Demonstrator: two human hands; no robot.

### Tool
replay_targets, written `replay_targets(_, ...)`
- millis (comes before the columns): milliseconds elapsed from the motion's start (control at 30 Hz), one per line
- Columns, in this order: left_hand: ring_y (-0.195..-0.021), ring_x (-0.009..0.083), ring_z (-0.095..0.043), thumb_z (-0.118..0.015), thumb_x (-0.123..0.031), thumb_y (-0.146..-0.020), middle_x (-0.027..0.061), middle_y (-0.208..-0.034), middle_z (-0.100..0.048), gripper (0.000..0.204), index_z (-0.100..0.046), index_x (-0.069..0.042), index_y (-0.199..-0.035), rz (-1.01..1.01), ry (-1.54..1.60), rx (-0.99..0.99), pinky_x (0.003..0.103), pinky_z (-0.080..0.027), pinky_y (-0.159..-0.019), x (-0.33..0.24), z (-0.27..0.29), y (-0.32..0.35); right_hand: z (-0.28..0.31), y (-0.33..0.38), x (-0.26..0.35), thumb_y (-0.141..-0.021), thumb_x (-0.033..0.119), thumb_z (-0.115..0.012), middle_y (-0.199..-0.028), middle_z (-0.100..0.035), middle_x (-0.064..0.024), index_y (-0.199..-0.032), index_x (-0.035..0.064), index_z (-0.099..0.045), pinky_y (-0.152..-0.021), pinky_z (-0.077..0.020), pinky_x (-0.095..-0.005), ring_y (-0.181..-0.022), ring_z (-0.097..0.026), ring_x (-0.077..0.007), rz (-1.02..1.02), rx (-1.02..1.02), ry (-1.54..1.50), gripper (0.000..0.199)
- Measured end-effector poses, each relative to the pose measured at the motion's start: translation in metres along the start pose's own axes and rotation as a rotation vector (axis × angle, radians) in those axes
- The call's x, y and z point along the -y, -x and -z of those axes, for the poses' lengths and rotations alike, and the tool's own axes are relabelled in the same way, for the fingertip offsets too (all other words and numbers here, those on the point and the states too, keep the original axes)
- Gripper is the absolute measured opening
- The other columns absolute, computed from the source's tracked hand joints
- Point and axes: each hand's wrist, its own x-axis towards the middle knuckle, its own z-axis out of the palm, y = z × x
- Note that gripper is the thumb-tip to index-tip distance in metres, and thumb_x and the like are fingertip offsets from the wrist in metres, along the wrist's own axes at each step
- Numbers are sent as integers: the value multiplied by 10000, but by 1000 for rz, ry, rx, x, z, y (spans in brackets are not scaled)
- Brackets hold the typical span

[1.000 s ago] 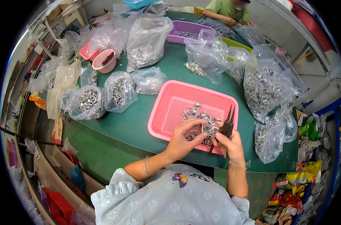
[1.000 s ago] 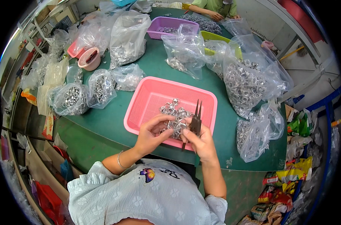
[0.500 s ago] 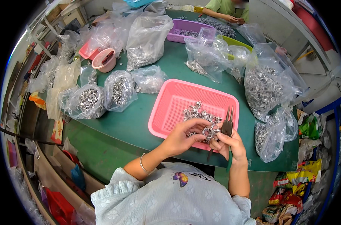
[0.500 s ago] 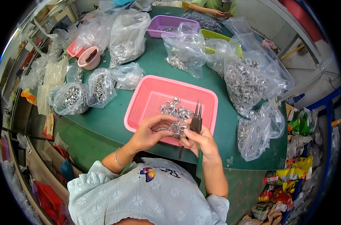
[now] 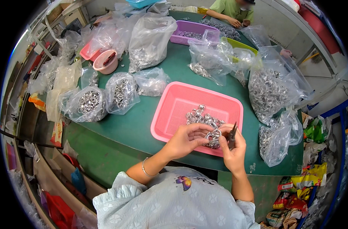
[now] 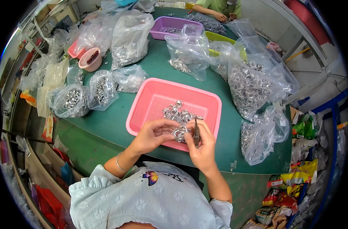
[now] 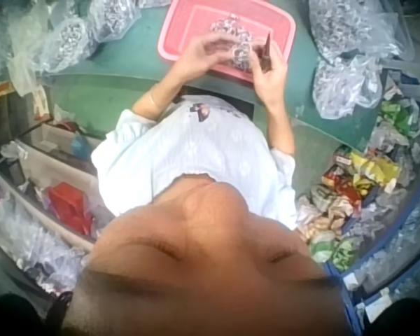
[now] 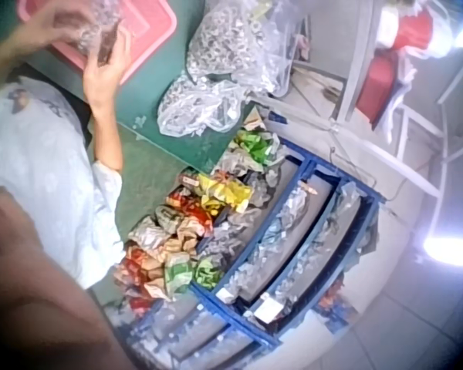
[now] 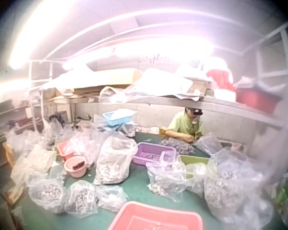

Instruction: The person sorts small metal hardware components from plastic bags into a pink basket. They then use pliers to manipulate and assemble the metal pieces, picking them up one by one and performing precise adjustments before placing them back into the basket.

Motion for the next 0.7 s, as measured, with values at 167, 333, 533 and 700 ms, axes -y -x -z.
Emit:
replay_targets(167, -948, 155, -573, -568, 49, -798, 100, -1004, -581, 315, -502, 44, -1106, 26, 26, -38, 277, -467, -860, 1, -2, 2, 2, -1, 2, -798, 28, -578, -750, -512, -34, -941, -26, -555, -545, -353, -209, -622, -458, -88, -203, 4, -112, 155)
replay_targets(333, -911, 144, -576, -592, 26, -791, 90, -984, -587, 392, -463, 25, -1160, 55, 131, 77, 261, -472, -805, -7, 2, 2, 7, -1, -3, -852, 39, -519, -725, -491, 19, -968, -18, -554, -552, -322, -181, -610, -412, -61, -365, -66, -342, 134)
replay_targets(533, -919, 147, -572, -612, -17, -787, 92, -980, -591, 442, -435, 6, -1191, 82, 297, 108, 248, -467, -777, 5, 8, 0, 9, -4, 12, -763, -24, -584, -914, -514, -61, -1008, -67, -529, -679, -406, -218, -785, -491, -95, -59, 231, -52, 255)
replay_targets(700, -931, 149, -568, -617, -17, -784, 99, -993, -590, 462, -417, 2, -1200, 74, 328, 138, 243, -467, -777, 7, 10, 1, 6, 1, 11, -769, -13, -589, -878, -529, -65, -978, -41, -549, -649, -416, -225, -753, -515, -113, -216, 168, -109, 215)
